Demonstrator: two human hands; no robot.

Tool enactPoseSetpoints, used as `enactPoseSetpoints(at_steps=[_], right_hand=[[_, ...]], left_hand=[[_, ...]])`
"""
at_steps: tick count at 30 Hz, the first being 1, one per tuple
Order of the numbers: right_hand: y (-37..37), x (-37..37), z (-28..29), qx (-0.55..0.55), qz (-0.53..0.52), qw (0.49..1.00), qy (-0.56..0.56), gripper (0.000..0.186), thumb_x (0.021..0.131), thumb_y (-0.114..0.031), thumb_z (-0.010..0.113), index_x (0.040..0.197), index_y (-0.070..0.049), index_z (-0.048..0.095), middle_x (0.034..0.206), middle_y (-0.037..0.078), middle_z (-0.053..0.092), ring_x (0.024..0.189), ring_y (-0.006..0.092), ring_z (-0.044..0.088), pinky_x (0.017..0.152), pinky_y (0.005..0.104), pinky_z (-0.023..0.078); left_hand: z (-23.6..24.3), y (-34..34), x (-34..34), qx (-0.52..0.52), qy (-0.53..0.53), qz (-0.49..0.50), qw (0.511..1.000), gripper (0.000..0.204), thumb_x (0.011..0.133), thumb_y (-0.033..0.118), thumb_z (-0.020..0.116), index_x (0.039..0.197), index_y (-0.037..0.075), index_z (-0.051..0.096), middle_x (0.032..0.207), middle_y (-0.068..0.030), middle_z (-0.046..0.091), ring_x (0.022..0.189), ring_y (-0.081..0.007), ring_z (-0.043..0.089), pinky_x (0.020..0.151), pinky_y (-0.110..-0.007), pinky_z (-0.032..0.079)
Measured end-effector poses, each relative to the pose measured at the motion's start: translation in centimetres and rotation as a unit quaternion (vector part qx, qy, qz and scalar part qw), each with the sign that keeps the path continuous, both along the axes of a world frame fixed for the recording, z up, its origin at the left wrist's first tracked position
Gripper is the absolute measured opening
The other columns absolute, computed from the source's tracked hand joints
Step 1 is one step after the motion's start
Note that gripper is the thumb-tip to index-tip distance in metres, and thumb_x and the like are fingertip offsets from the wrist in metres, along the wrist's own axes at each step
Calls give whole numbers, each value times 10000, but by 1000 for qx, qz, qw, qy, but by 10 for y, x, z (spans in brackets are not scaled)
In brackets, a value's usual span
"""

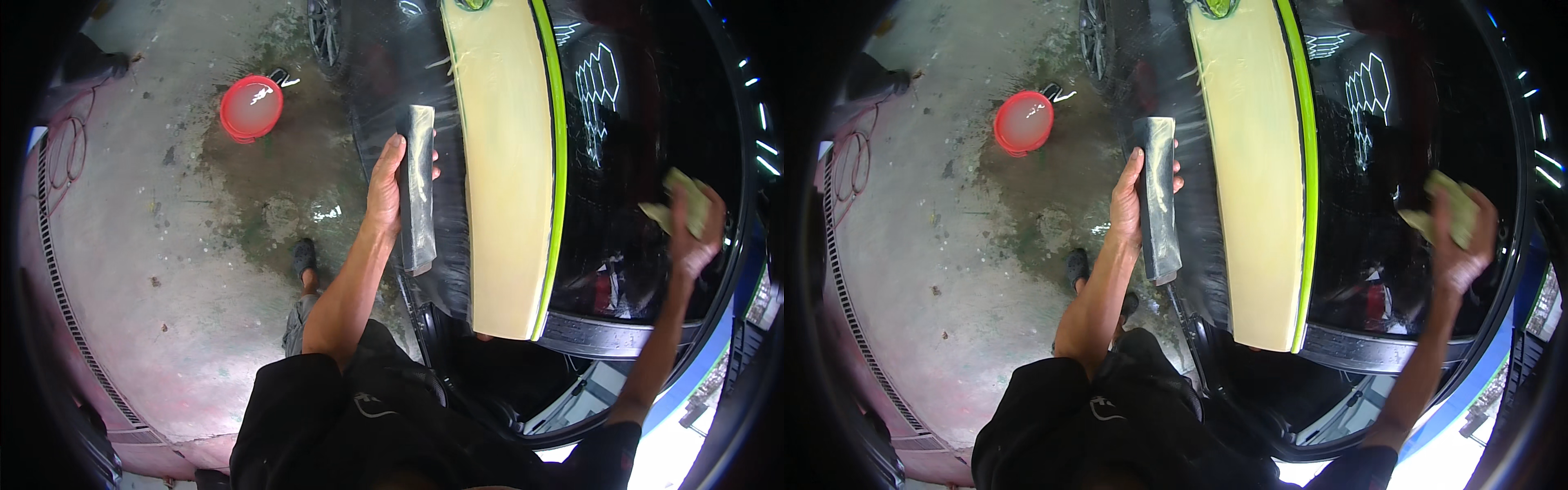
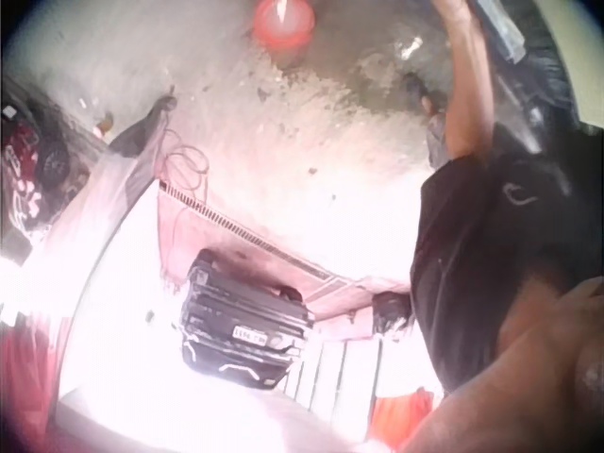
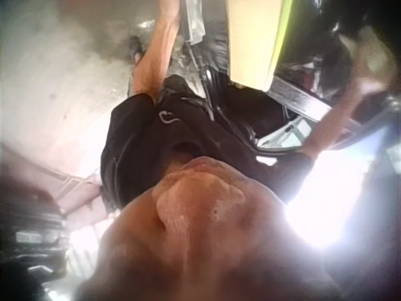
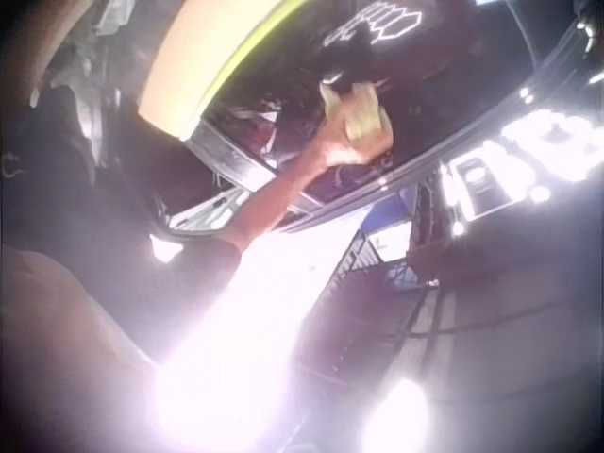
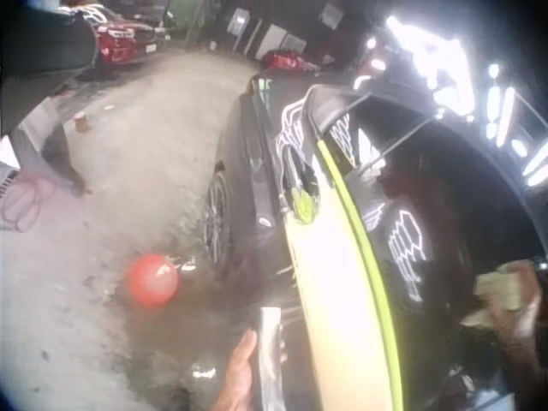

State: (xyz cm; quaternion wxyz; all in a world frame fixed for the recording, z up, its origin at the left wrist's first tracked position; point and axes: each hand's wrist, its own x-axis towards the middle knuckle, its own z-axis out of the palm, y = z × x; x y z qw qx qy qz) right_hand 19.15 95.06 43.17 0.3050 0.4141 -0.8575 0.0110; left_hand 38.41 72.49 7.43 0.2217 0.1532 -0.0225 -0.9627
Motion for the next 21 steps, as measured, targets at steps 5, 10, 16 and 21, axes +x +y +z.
enactPoseSetpoints(at_steps=[5, 10, 16, 21], right_hand=[[-98, 52, -136, 59, 82, 963, -251, 520, 769, -161, 865, 1237, -33, 677, 1193, 134, 700, 1005, 300, 733, 901, 389, 606], [-163, 103, -203, 140, 176, 886, -405, 723, 807, -222, 786, 1486, -126, 556, 1444, 112, 619, 1219, 296, 667, 1068, 404, 511], [-174, 124, -213, 154, 152, 824, -524, 607, 824, -169, 791, 1402, -74, 633, 1379, 116, 651, 1180, 261, 673, 1028, 377, 523], [-163, 126, -220, 66, 99, 750, -650, 496, 831, -194, 820, 1287, -46, 693, 1159, 108, 740, 1010, 206, 715, 930, 340, 552]], left_hand=[[7, 7, 35, -13, -27, -8, 1000, 496, 1062, 391, 593, 1363, -3, 580, 1230, -117, 675, 998, -201, 690, 848, -385, 607], [5, 9, 63, -30, -53, -5, 998, 482, 1051, 434, 596, 1258, 0, 626, 1087, -137, 703, 953, -228, 695, 836, -380, 585], [24, 1, 83, -20, -1, 12, 1000, 540, 1044, 517, 559, 1186, 4, 650, 983, -115, 698, 874, -239, 680, 806, -366, 558], [28, 4, 84, -40, -69, -9, 997, 503, 1037, 442, 612, 1357, 54, 604, 1077, -86, 703, 932, -169, 677, 830, -371, 572]])
